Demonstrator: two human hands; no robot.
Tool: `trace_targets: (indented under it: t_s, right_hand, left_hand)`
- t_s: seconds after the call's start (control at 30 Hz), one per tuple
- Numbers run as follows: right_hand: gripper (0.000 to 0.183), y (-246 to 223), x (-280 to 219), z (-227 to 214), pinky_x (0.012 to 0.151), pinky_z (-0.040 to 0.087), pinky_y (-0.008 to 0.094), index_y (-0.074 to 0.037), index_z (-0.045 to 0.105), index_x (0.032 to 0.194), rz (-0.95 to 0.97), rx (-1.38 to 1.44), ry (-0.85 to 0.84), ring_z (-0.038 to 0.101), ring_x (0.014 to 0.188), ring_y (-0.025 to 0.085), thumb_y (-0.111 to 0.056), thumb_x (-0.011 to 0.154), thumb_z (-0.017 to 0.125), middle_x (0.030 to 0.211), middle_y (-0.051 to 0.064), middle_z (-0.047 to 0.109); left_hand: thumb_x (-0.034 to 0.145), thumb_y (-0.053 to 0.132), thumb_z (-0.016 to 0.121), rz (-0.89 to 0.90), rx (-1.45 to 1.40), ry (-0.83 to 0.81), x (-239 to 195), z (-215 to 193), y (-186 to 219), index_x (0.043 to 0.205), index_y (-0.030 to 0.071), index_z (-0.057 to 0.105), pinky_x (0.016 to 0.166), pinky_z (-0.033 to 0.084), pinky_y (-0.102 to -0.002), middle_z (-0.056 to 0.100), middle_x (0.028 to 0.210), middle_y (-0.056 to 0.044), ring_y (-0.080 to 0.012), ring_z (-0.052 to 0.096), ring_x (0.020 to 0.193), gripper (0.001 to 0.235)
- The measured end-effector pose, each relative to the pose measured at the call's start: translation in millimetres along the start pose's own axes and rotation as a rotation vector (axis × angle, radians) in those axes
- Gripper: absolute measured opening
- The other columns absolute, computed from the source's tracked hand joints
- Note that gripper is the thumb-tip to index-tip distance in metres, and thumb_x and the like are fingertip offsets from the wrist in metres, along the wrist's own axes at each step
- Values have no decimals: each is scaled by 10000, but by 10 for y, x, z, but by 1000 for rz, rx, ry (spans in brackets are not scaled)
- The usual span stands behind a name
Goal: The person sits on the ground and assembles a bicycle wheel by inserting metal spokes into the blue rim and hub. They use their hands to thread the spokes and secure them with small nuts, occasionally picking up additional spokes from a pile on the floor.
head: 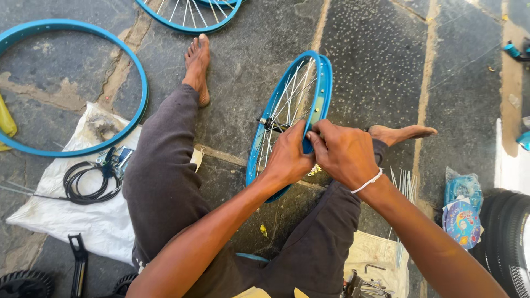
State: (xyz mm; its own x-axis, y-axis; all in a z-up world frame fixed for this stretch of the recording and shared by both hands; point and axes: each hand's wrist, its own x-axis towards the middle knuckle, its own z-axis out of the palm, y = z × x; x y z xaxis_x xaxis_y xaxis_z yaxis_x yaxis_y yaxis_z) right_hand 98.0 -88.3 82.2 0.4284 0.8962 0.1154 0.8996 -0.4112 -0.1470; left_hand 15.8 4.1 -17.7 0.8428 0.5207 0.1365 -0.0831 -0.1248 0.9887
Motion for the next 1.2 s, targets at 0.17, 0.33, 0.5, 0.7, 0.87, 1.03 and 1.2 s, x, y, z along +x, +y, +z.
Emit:
trace_targets:
  t_s: [0.17,0.33,0.5,0.7,0.87,1.03,1.2]
  right_hand:
    - [172,-43,62,31,585,509,503,-77,662,980,53,-28,-24,658,629,380,-229,901,680,691,169,663]
    - [172,-37,80,27,557,506,489,-69,638,958,150,160,-79,638,598,336,-215,871,663,658,141,657]
    - [190,-75,95,6,559,496,509,-73,641,943,65,-25,-71,651,587,372,-257,917,679,654,157,656]
    - [169,-49,86,57,567,498,518,-64,645,966,-13,-43,-35,648,611,384,-226,919,658,690,155,667]
    - [212,-39,84,30,553,512,496,-70,640,988,226,187,-159,669,546,347,-219,840,659,631,145,663]
    - [206,-75,21,19,564,524,508,-65,644,954,-51,-77,-8,681,646,388,-268,929,673,741,159,700]
    - [188,-35,131,87,583,508,522,-66,667,918,2,63,7,676,678,405,-251,887,680,746,183,702]
  left_hand:
    - [829,111,687,31,26,33,-10,-23,-18,1024,2,546,745,492,-523,659,957,-245,-461,645,913,264]
    - [853,130,690,-7,16,28,-6,-75,-10,1065,14,554,746,505,-514,665,960,-236,-439,669,905,277]
    - [860,129,686,-19,12,18,-26,-91,31,1067,17,557,763,515,-507,680,966,-229,-442,677,930,268]
    - [825,92,696,-9,38,34,-21,-57,11,1039,11,555,774,502,-515,663,979,-240,-452,656,937,269]
    - [809,75,679,13,-1,16,-43,-54,-34,1056,27,539,764,501,-508,644,986,-228,-434,640,938,288]
    - [832,80,705,50,69,37,-35,-26,-138,1062,25,547,776,504,-517,666,1016,-248,-485,636,996,285]
    - [756,151,780,50,113,-5,-80,-114,-164,1348,30,443,752,521,-481,685,1044,-245,-426,662,963,692]
